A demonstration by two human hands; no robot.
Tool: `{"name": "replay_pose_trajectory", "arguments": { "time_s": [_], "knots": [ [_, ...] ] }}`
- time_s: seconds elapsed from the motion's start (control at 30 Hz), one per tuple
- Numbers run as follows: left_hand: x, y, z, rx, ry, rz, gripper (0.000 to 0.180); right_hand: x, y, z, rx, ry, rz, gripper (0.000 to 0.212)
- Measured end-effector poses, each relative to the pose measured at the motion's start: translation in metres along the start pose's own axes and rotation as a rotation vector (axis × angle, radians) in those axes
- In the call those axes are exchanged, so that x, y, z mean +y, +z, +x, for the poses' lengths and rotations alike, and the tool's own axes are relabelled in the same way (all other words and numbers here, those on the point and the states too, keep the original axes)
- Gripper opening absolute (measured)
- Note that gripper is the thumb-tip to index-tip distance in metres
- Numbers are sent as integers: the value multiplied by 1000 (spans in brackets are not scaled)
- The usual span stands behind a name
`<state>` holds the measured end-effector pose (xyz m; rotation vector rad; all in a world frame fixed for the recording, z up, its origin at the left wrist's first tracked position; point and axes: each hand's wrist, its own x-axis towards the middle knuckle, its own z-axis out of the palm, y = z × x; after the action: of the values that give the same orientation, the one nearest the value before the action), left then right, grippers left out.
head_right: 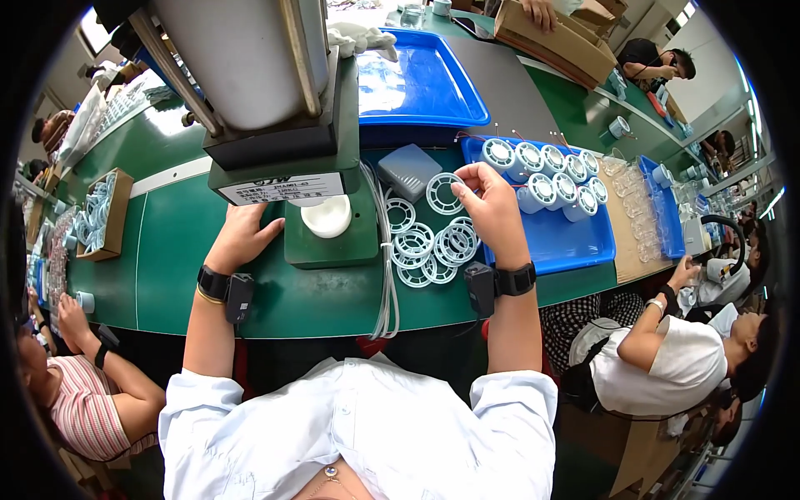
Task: The person picks up a motor and a plastic ring, fits the ring onto the motor, and presses them together using a machine. After pressing, the person removes the assembly and places it onto a blue tray.
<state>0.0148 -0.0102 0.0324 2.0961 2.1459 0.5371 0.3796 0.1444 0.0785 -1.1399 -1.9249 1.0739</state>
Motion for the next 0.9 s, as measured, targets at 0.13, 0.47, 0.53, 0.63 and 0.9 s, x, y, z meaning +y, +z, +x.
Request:
{"name": "replay_pose_trajectory", "arguments": {
  "time_s": [0.13, 0.47, 0.53, 0.63, 0.9],
  "knots": [
    [5, -3, 1, -30, -14, 5, 54, 4, 10, -1, 64, -65, 76, 16],
    [4, -3, 0, -45, -12, -8, 56, -3, 18, -6, 9, -548, -417, 22],
    [3, -2, -2, -46, -18, -3, 57, -9, 19, -10, -101, -290, -298, 22],
    [4, -3, -1, -71, -19, 6, 57, -5, 19, -10, -139, -235, -262, 22],
    [8, -7, 0, -121, -45, -9, 59, 3, 19, -7, -65, -373, -339, 26]
  ]
}}
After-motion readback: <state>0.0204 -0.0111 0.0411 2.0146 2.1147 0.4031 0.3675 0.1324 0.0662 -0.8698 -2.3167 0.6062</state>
